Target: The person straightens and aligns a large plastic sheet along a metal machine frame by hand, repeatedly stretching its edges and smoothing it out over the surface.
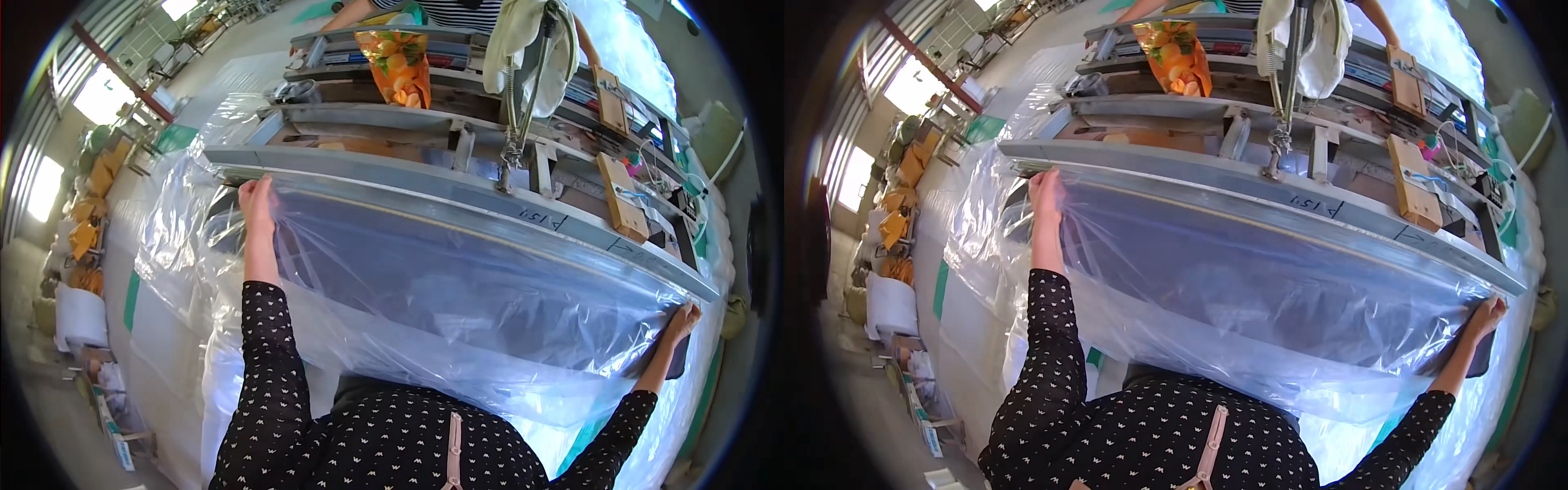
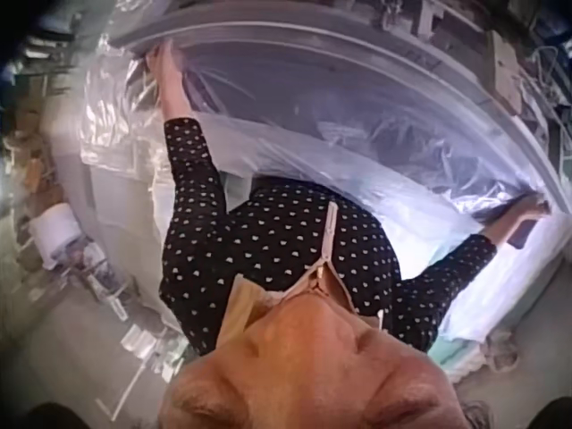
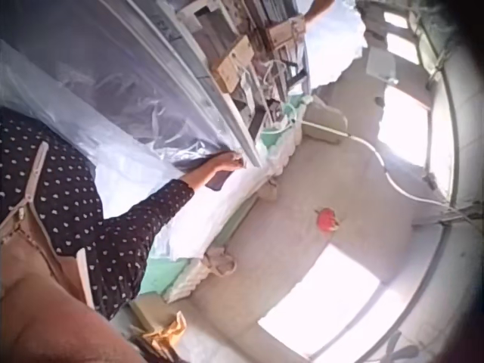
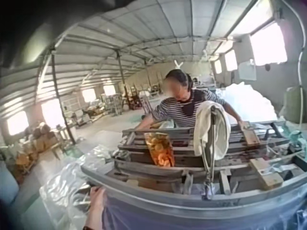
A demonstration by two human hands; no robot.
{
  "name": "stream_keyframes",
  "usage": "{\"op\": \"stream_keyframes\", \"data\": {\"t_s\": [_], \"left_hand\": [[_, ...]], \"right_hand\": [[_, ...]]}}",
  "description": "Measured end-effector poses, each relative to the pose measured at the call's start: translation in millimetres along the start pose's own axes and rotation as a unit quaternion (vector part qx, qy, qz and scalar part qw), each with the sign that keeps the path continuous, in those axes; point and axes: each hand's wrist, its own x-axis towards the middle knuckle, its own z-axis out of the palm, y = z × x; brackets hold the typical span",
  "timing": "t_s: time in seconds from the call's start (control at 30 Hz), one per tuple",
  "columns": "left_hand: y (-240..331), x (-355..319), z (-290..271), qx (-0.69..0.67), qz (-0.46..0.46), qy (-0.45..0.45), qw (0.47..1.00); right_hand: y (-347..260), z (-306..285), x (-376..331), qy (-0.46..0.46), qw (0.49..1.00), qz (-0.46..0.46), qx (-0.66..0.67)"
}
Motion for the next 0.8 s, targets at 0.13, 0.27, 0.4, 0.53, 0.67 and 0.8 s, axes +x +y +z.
{"op": "stream_keyframes", "data": {"t_s": [0.13, 0.27, 0.4, 0.53, 0.67, 0.8], "left_hand": [[6, 8, -21, -0.146, -0.089, -0.068, 0.983], [1, 3, -6, -0.103, -0.055, -0.034, 0.993], [-4, 13, -4, -0.111, -0.158, -0.086, 0.977], [34, -16, -19, 0.064, -0.101, -0.131, 0.984], [47, -58, -8, 0.177, 0.009, -0.174, 0.968], [46, -148, 87, 0.187, 0.022, -0.392, 0.901]], "right_hand": [[-5, 1, -1, 0.001, 0.999, 0.034, -0.007], [-12, -4, 2, 0.027, 0.999, 0.026, -0.017], [10, -40, 30, -0.114, 0.99, 0.074, 0.022], [-42, -91, -7, -0.286, 0.942, 0.135, 0.11], [4, -140, -13, -0.251, 0.901, 0.231, 0.268], [212, -229, 57, -0.17, 0.963, 0.175, 0.115]]}}
